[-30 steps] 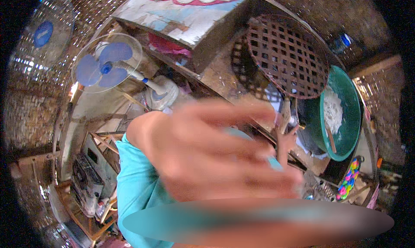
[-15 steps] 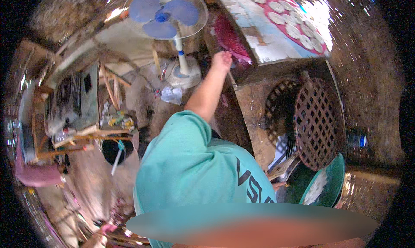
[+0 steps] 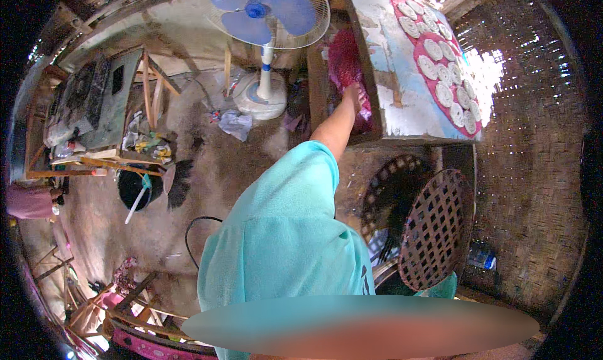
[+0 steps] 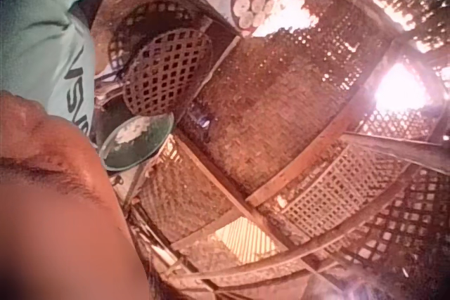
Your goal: The person uses a wooden pastry bag to pipe white dough into spiral shapes on a purple mat placed on a woven tray. They repeatedly scoop dough from a green basin, fill the bag, and pipe additional spirals while arranging them in rows.
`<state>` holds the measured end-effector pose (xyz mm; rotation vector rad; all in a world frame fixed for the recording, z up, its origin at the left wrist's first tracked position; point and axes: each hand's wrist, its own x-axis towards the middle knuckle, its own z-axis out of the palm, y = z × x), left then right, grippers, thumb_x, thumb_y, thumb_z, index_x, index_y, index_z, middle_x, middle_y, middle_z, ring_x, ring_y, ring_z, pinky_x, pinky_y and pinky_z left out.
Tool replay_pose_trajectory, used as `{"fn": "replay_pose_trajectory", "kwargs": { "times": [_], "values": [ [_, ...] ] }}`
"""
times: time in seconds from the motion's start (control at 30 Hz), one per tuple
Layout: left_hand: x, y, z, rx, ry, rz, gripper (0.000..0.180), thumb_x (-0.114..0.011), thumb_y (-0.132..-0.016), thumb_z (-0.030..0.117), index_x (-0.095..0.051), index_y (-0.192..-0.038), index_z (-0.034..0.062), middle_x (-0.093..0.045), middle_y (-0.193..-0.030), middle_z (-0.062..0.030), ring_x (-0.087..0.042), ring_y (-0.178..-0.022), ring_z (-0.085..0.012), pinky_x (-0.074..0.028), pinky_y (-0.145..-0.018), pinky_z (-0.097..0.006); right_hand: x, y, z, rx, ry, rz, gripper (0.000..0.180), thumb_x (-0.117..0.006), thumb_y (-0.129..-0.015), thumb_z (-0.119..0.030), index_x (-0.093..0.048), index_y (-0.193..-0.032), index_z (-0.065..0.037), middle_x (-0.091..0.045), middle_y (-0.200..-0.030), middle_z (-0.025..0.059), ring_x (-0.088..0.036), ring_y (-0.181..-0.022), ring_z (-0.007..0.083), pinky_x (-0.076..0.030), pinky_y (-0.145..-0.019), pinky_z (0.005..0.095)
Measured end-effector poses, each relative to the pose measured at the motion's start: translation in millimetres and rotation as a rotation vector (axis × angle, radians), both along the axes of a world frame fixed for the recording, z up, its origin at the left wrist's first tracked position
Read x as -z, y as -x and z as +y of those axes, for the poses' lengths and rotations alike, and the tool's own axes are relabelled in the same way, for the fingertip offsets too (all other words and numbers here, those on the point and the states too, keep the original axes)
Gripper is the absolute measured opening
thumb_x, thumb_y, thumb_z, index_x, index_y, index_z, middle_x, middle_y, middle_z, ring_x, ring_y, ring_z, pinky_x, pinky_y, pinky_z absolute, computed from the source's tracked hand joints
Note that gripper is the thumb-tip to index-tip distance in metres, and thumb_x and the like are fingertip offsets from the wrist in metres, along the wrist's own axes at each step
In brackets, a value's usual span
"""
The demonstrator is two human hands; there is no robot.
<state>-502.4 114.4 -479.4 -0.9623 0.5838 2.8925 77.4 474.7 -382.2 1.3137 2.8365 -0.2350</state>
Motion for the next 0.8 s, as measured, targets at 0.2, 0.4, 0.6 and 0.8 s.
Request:
{"fn": "replay_pose_trajectory", "kwargs": {
  "times": [0.2,0.4,0.6,0.8],
  "values": [
    [31,20,8,0.038,-0.095,0.114,0.046,-0.043,-0.088,0.036,-0.043,-0.126,0.0115,-0.045,-0.129,-0.0052,-0.046,-0.113,-0.0269,-0.033,-0.095,-0.045,-1,11,-8,0.059,0.004,-0.039,0.121,-0.076,-0.056,-0.05,-0.003,-0.142,-0.006,-0.036,-0.127,0.0309,-0.04,-0.115,0.0456,-0.037,-0.093,0.0497],
    [-3,18,21,0.015,-0.089,0.05,0.041,-0.045,-0.087,0.034,-0.047,-0.119,0.0099,-0.05,-0.119,-0.0076,-0.05,-0.104,-0.0273,-0.037,-0.089,-0.044,-2,32,-11,0.086,0.001,-0.028,0.12,-0.076,-0.055,-0.048,-0.005,-0.143,-0.007,-0.038,-0.126,0.03,-0.041,-0.114,0.0451,-0.037,-0.093,0.0495],
    [-20,13,16,-0.055,-0.038,0.083,0.037,-0.047,-0.085,0.033,-0.052,-0.112,0.0083,-0.055,-0.109,-0.0099,-0.054,-0.096,-0.0278,-0.041,-0.084,-0.044,-2,38,-15,0.1,0.015,-0.031,0.119,-0.076,-0.055,-0.047,-0.006,-0.143,-0.008,-0.039,-0.126,0.0291,-0.042,-0.113,0.0446,-0.037,-0.093,0.0492],
    [-92,-6,-43,-0.148,0.097,0.274,0.033,-0.049,-0.084,0.031,-0.056,-0.105,0.0067,-0.06,-0.098,-0.0123,-0.057,-0.087,-0.0282,-0.045,-0.078,-0.043,-2,29,-32,0.157,0.042,-0.023,0.118,-0.077,-0.054,-0.045,-0.008,-0.143,-0.009,-0.04,-0.125,0.0282,-0.042,-0.112,0.0441,-0.037,-0.093,0.049]
  ]
}}
